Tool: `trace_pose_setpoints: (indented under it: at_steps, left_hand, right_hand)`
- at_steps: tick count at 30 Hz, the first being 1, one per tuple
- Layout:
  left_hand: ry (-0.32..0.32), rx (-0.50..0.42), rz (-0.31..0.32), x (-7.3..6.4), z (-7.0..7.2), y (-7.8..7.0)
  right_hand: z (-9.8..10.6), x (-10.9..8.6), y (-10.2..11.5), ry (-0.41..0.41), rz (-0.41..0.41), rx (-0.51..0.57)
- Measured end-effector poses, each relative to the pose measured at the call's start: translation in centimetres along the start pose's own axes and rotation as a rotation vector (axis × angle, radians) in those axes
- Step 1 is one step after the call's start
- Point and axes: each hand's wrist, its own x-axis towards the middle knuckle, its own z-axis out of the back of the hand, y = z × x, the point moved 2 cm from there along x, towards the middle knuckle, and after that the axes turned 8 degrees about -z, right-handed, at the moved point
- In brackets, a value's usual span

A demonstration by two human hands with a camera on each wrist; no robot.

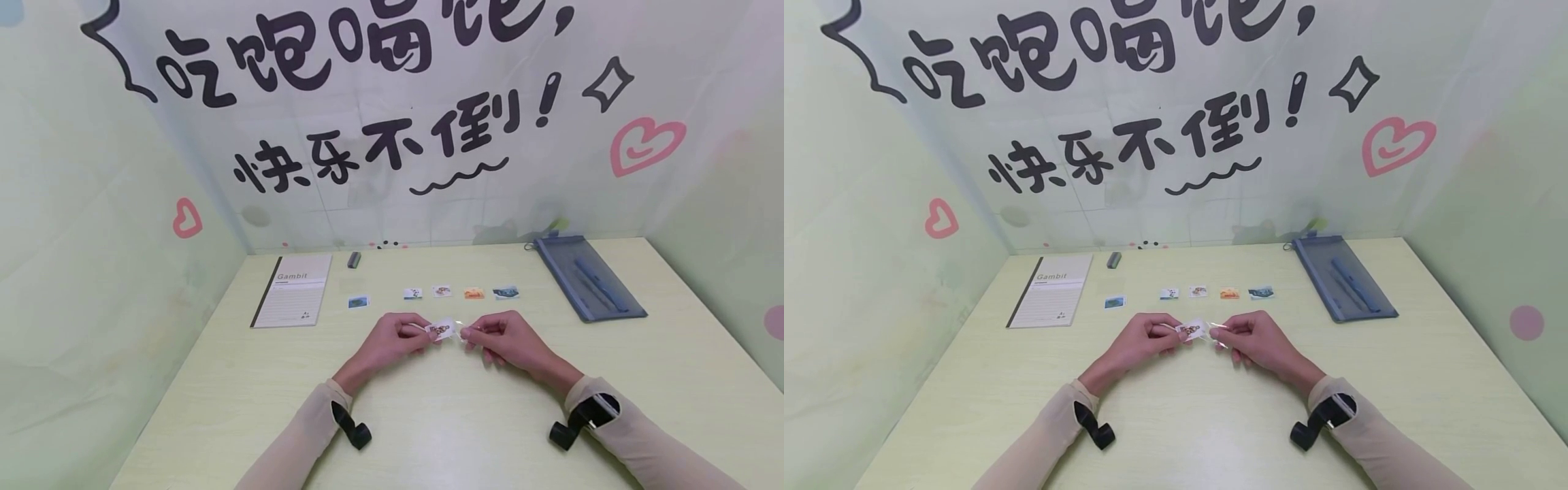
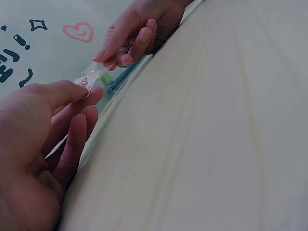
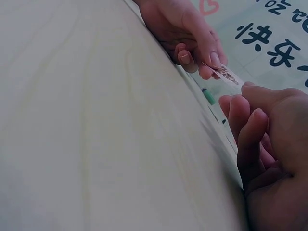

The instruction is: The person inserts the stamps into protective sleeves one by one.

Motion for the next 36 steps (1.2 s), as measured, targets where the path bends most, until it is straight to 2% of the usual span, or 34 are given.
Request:
trace_pose_setpoints:
  at_steps: [10, 21, 27, 36]
  left_hand:
    - [0.016, 0.005, -0.027, 0.00, -0.01, 0.12]
    - [0.025, 0.017, -0.034, 0.09, 0.02, 0.10]
    - [0.037, 0.014, -0.035, 0.00, 0.01, 0.03]
    - [0.038, 0.060, -0.012, -0.01, 0.04, -0.04]
  right_hand:
    - [-0.09, -0.12, 0.08, 0.025, -0.003, -0.016]
    - [-0.20, -0.27, 0.44, 0.065, 0.039, -0.049]
    - [-0.28, -0.30, 0.47, 0.044, 0.037, -0.047]
    - [-0.35, -0.39, 0.59, 0.029, 0.027, -0.025]
